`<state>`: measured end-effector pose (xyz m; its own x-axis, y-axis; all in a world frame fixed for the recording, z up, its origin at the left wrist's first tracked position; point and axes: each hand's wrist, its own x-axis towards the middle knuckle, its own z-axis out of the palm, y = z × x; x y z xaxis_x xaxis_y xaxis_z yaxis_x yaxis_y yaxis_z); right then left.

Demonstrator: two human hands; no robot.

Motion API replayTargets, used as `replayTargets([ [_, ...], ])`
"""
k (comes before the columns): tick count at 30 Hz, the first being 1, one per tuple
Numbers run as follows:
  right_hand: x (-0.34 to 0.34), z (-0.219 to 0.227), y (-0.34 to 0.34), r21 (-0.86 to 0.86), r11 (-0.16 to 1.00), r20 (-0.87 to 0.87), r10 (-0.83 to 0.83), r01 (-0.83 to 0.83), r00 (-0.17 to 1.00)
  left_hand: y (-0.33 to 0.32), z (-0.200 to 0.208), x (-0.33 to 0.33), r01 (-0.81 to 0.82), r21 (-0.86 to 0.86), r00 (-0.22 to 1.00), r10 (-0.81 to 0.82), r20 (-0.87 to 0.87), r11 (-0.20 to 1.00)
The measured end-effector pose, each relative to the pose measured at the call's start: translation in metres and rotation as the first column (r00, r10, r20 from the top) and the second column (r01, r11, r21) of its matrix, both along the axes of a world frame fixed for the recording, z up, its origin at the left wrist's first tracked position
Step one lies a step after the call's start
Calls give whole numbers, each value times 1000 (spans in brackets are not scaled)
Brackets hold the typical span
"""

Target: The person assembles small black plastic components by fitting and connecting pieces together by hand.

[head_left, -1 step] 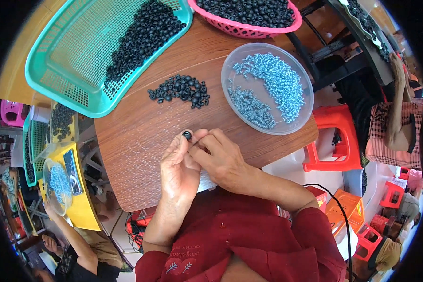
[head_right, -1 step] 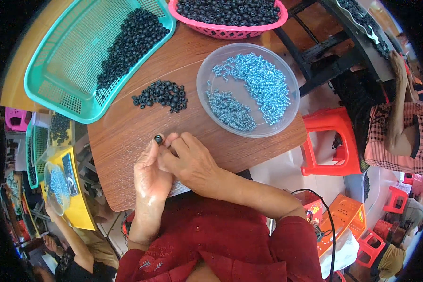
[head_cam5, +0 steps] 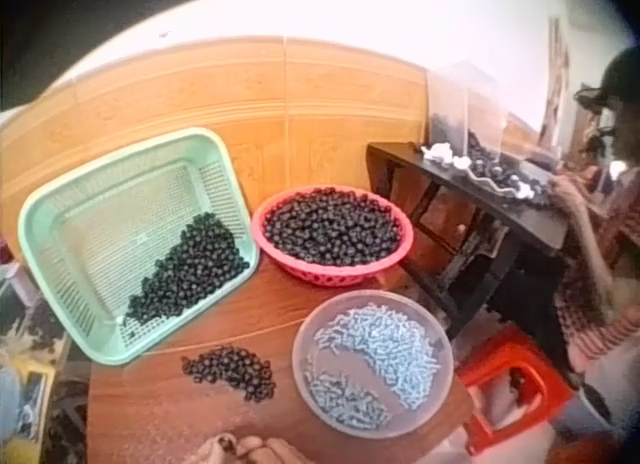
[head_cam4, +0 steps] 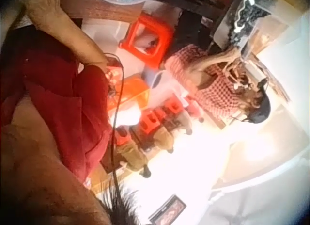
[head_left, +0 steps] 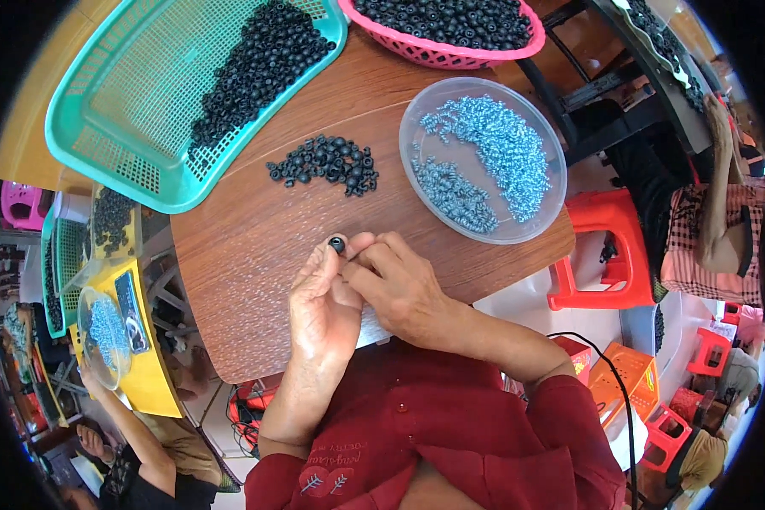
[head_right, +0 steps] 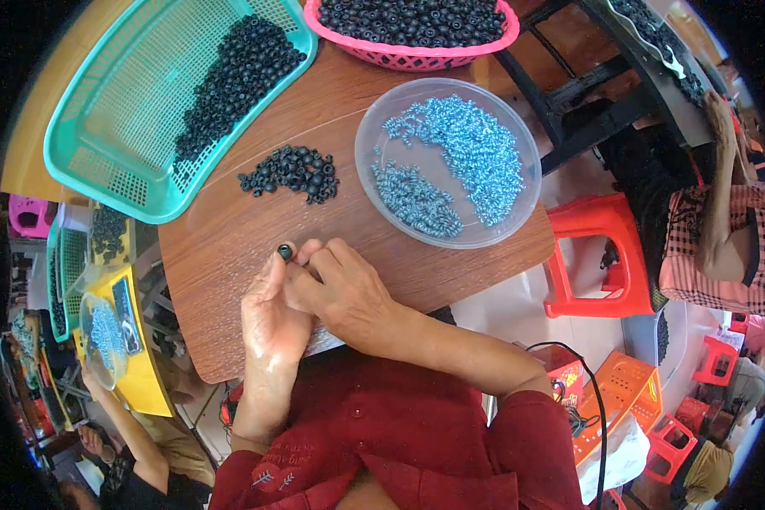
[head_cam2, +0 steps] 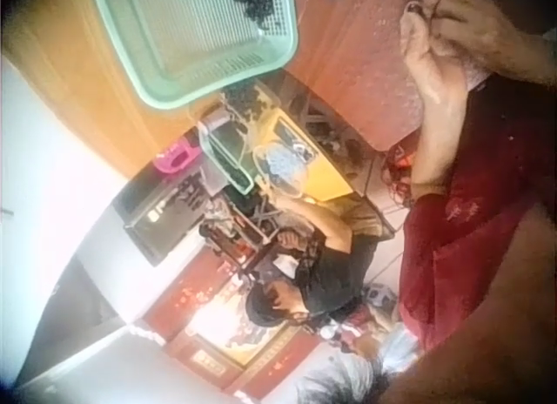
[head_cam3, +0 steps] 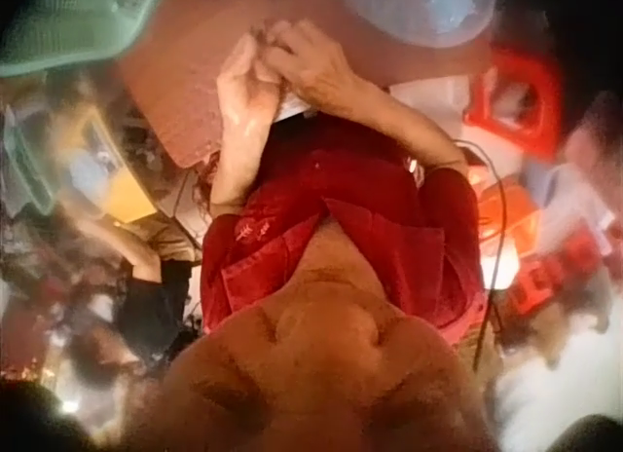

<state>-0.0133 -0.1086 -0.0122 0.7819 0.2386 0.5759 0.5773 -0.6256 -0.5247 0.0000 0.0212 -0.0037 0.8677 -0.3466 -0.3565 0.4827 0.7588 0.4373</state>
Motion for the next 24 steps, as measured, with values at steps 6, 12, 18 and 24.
replayTargets([
  [6, 2, -2, -2, 68, 997, 120, -31, 23, 992, -5, 8, 2, -16, 13, 997, 15, 70, 1000],
  [12, 0, -2, -4, -144, 984, 173, -79, 105, 982, -9, 5, -3, -6, 8, 1000, 6, 7, 1000],
  [18, 3, -4, -4, -168, 984, 231, -22, 62, 973, -4, 1, -2, -26, -5, 1000, 26, -2, 1000],
  [24, 4, -5, -12, -57, 997, 133, 61, -53, 989, -3, 0, -3, 2, 32, 999, -3, 33, 999],
])
